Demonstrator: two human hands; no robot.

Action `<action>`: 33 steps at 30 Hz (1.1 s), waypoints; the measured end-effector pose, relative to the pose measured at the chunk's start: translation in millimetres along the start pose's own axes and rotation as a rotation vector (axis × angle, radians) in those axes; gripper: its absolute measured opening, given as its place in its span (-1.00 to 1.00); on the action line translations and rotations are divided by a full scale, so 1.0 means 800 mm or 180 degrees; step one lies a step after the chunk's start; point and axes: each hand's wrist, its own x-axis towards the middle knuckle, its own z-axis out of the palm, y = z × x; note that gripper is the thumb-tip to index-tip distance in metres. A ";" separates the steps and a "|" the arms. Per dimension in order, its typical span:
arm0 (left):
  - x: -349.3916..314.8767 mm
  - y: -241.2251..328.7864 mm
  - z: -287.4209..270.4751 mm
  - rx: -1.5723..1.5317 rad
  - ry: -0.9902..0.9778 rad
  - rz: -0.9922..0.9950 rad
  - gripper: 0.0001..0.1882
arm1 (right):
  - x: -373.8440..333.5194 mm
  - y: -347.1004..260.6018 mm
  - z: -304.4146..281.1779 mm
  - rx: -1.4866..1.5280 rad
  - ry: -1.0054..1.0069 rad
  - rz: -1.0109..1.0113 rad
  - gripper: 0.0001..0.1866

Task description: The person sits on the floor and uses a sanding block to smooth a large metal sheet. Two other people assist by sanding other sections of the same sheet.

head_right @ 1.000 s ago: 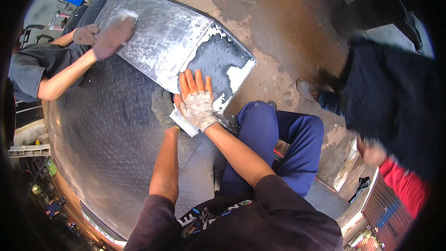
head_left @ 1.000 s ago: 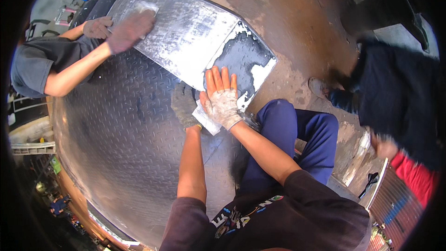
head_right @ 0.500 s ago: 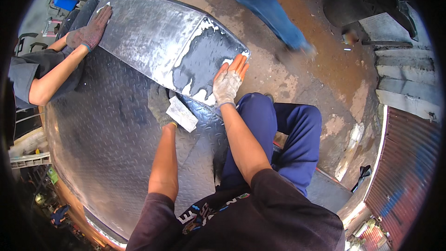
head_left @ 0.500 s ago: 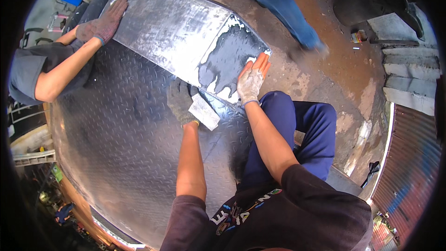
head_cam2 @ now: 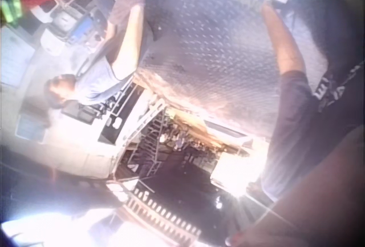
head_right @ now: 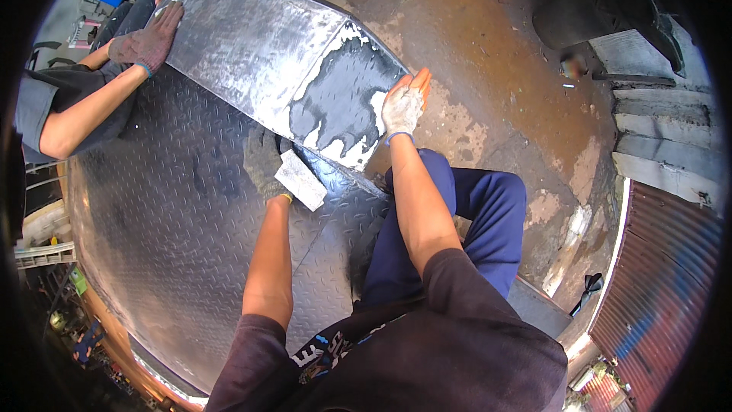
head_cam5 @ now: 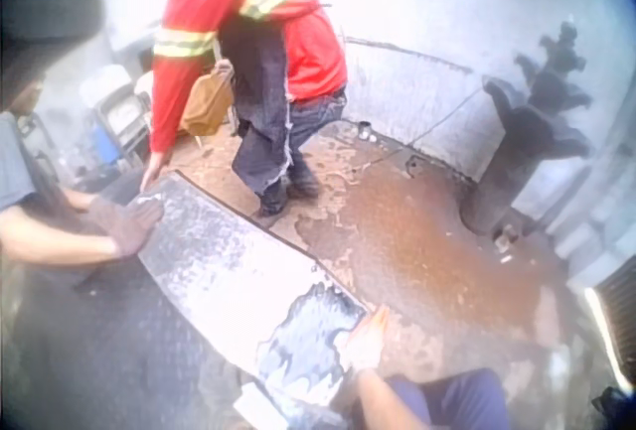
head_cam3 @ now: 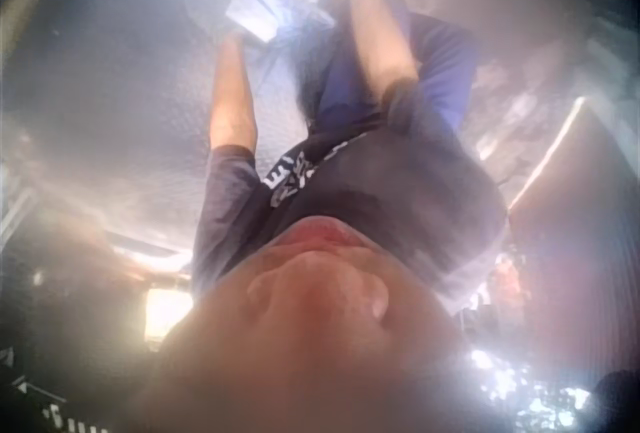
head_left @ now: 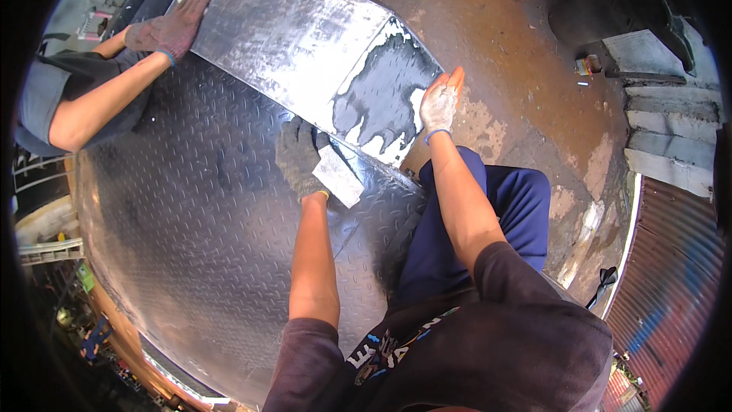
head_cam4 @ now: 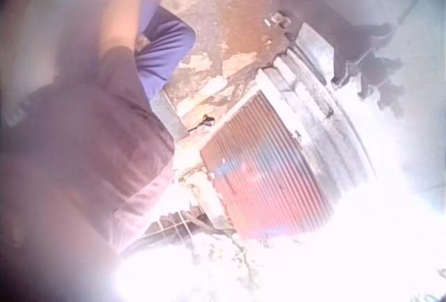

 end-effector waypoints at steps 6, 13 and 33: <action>-0.001 0.000 -0.001 0.0086 0.0000 -0.0002 -0.59 | 0.018 0.009 -0.007 0.0080 -0.0304 0.0304 -0.40; 0.001 -0.004 0.002 0.0075 0.0174 0.0194 -0.59 | -0.008 -0.006 -0.005 0.0064 0.0010 0.0471 -0.37; 0.000 0.000 0.003 -0.0016 0.0395 0.0325 -0.62 | -0.118 -0.046 -0.081 0.0416 -0.1707 0.0605 -0.10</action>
